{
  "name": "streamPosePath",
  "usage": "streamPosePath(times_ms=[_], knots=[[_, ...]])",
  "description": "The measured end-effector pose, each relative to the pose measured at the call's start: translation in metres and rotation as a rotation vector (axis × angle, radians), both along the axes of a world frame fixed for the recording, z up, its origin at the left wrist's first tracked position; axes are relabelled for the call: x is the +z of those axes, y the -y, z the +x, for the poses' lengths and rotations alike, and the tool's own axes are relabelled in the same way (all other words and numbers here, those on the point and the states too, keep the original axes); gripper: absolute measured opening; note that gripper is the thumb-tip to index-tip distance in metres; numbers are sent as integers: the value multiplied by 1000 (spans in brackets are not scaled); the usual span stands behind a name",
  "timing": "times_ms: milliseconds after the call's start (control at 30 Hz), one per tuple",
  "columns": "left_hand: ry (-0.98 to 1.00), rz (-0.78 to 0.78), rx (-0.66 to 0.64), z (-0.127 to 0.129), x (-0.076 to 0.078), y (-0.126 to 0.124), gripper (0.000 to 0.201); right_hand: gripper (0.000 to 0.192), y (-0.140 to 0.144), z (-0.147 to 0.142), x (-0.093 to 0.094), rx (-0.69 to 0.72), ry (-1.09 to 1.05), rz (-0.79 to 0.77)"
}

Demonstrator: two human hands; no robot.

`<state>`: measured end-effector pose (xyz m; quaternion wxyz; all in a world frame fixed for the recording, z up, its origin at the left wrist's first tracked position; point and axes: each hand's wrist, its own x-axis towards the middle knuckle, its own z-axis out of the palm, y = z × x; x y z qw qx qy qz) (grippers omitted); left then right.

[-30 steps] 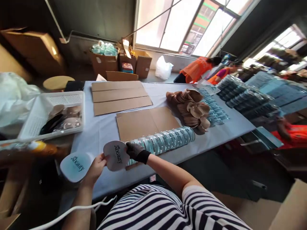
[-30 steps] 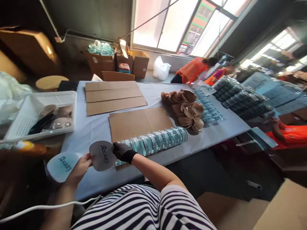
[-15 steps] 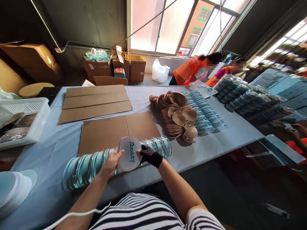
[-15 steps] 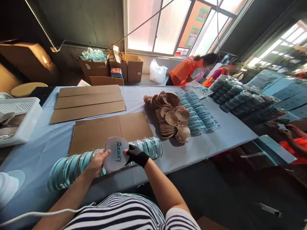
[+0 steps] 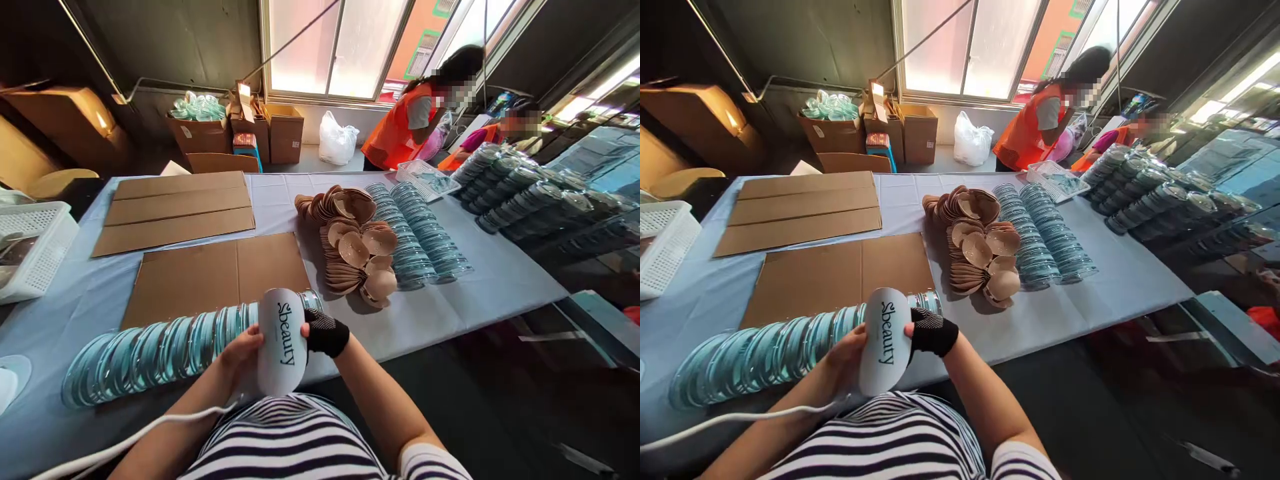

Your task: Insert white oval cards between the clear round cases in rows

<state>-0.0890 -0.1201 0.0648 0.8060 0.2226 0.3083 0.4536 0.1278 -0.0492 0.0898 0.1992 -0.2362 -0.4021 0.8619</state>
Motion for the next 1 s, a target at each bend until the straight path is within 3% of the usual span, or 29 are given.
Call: streamPosePath(times_ms=[67,167,233,333,433,500,633,700,833,900,1000], knots=[[-79,35,56,5,2,-9,45,63,-5,6,3,-58,4,34],[-342,56,146,9,10,-29,34,53,-20,13,9,-254,195,137],[-336,59,165,13,14,-37,37,51,-28,15,12,-274,224,180],[-169,39,230,23,11,-45,51,58,-34,16,10,-323,163,147],[-269,22,378,29,2,-53,46,63,-32,14,0,-456,276,148],[-385,56,460,29,-5,-58,39,64,-23,13,-9,-509,410,309],[-554,122,577,30,-20,-60,31,59,5,1,-23,-638,727,914],[-552,90,574,37,-26,-59,32,53,12,-9,-28,-678,830,1041],[-413,28,448,61,-32,-57,42,38,7,-2,-41,-895,923,855],[-364,12,422,71,-33,-61,44,40,9,24,-46,-1029,959,809],[-291,-92,496,77,-33,-81,36,45,36,80,-54,-1186,1180,833]])
